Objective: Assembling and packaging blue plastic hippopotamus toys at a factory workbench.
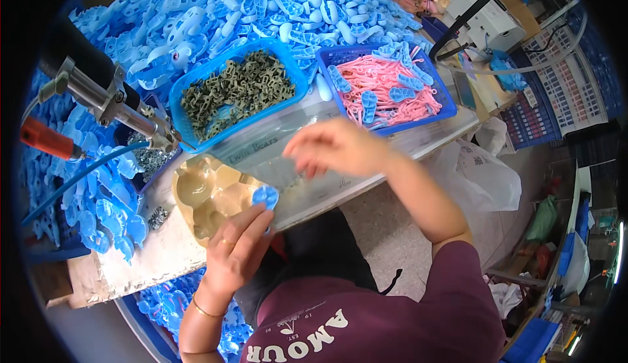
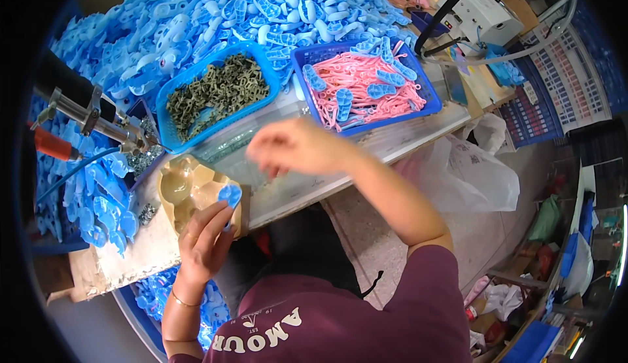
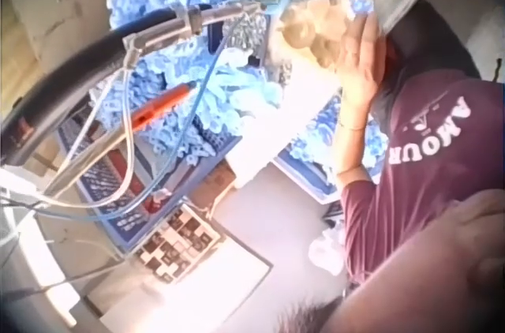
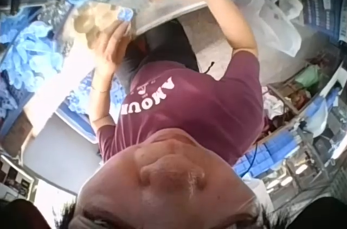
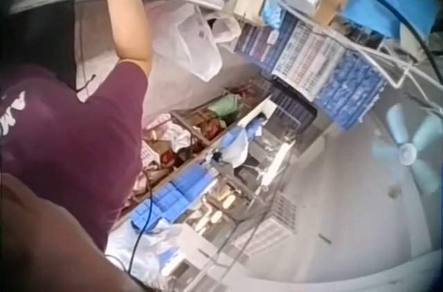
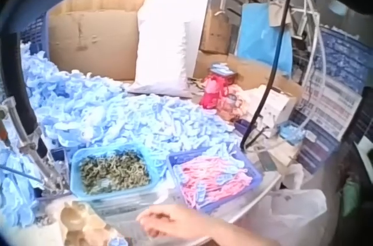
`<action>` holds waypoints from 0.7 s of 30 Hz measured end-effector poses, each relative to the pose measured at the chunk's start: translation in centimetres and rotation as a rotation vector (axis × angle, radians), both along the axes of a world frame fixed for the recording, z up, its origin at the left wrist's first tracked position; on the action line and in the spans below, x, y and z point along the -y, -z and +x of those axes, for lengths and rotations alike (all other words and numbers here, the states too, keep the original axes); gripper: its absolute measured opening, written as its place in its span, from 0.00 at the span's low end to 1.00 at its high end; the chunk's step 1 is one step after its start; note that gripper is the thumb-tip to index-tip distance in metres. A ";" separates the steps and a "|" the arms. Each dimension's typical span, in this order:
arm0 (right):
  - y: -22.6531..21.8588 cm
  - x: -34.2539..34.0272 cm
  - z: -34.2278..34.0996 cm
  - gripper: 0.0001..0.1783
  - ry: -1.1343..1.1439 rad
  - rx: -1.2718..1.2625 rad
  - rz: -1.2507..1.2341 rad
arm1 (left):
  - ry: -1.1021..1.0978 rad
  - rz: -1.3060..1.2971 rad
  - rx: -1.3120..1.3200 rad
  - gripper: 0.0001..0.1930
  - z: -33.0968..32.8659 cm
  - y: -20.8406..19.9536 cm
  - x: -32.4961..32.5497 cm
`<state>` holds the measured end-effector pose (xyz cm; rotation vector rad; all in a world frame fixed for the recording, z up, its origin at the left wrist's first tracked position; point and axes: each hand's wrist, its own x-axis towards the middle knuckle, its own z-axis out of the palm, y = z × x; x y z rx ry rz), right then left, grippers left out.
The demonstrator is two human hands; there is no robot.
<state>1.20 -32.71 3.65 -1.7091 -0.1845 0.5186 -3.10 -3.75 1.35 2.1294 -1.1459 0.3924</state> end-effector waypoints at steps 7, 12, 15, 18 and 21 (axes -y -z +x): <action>3.0 23.0 4.0 0.13 0.716 0.722 -1.477 | -0.209 -0.057 -0.149 0.23 -1.8 0.2 -3.9; 4.5 25.2 2.6 0.18 0.561 0.602 -1.646 | -0.257 -0.021 -0.118 0.23 -2.2 1.3 -5.3; 5.8 28.0 2.9 0.17 0.638 0.665 -1.645 | -0.220 0.095 0.024 0.24 -1.7 1.6 -5.9; 4.2 26.3 2.6 0.13 0.886 0.700 -1.307 | -0.252 0.125 0.077 0.23 -2.0 1.7 -6.2; 1.2 19.3 2.3 0.13 0.808 0.620 -0.590 | -0.256 0.144 0.085 0.22 -2.1 2.1 -5.7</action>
